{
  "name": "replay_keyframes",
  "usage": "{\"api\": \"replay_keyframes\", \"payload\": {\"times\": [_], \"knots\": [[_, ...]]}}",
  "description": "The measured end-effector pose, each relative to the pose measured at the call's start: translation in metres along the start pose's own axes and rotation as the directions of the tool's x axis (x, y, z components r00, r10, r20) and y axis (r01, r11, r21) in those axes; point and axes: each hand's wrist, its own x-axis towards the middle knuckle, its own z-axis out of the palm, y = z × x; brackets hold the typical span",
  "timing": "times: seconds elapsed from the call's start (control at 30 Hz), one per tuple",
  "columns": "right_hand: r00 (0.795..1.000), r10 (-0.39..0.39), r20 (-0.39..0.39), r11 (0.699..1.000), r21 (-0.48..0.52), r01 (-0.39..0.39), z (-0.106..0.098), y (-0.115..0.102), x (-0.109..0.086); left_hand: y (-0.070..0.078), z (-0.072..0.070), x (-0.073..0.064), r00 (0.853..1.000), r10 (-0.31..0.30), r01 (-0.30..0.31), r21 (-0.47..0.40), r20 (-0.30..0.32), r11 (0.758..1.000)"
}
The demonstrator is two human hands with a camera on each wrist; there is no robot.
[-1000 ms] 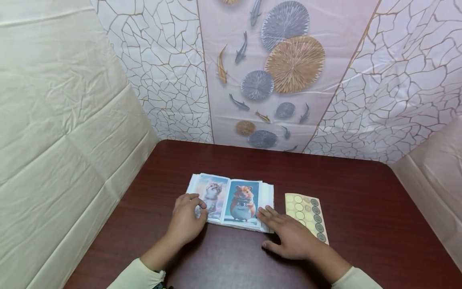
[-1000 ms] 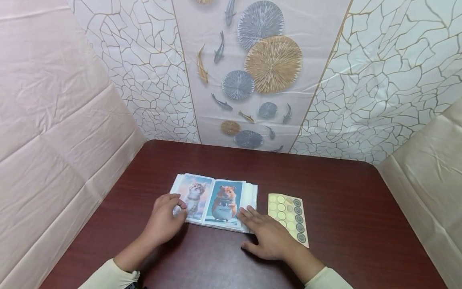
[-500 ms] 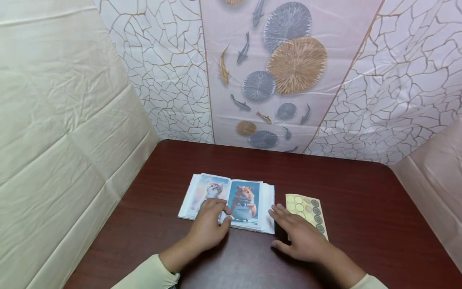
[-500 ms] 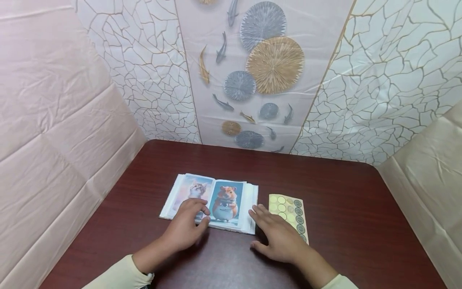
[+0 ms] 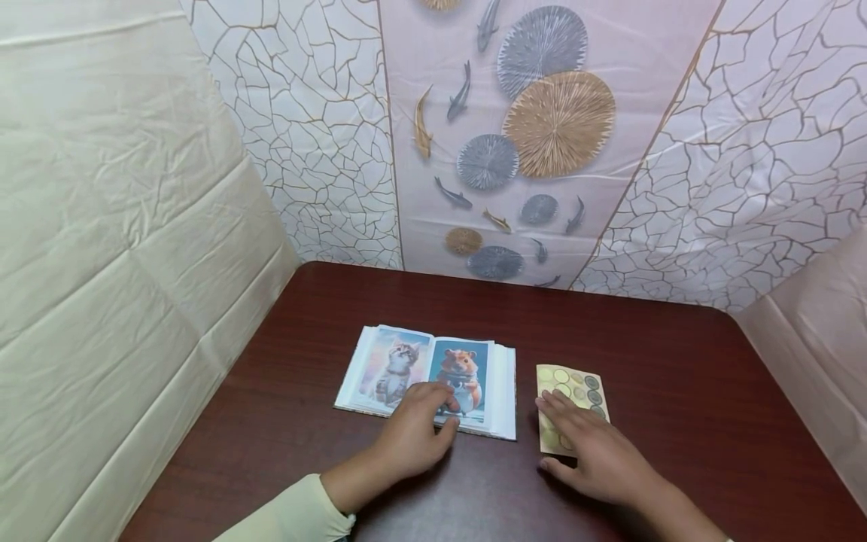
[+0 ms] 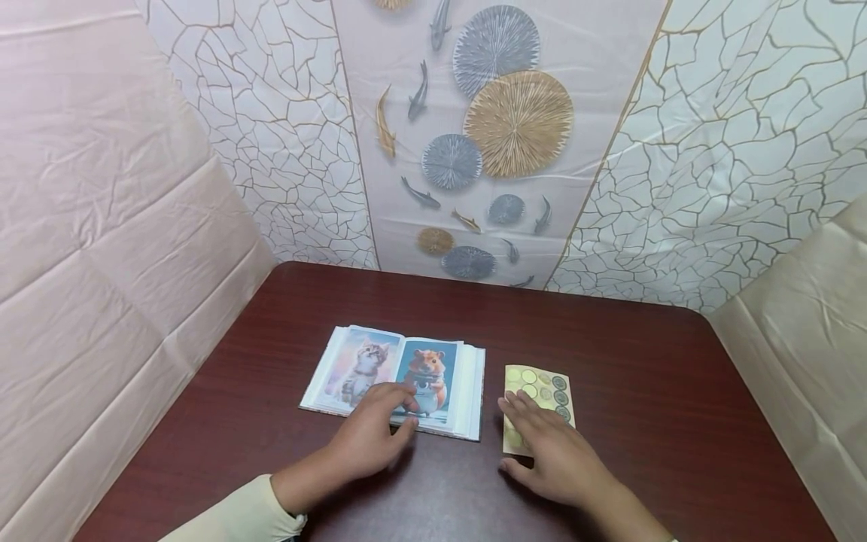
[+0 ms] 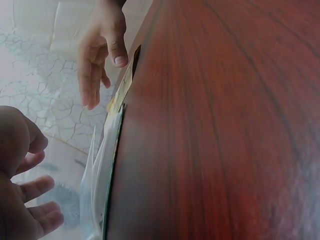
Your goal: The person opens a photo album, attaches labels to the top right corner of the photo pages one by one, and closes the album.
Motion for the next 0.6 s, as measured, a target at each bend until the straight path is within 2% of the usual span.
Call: {"api": "replay_keyframes", "payload": {"times": [0.37,0.6], "knots": [[0.999,0.002,-0.049,0.997,-0.078,-0.006,-0.007,0.012,-0.017,0.01,0.012,0.006,0.998,0.024,-0.021,-0.039,0.066,0.999],[0.997,0.02,-0.08,0.997,-0.067,-0.025,-0.007,0.021,-0.028,0.018,0.02,0.01,0.995,0.052,-0.047,-0.059,0.082,0.997]]}}
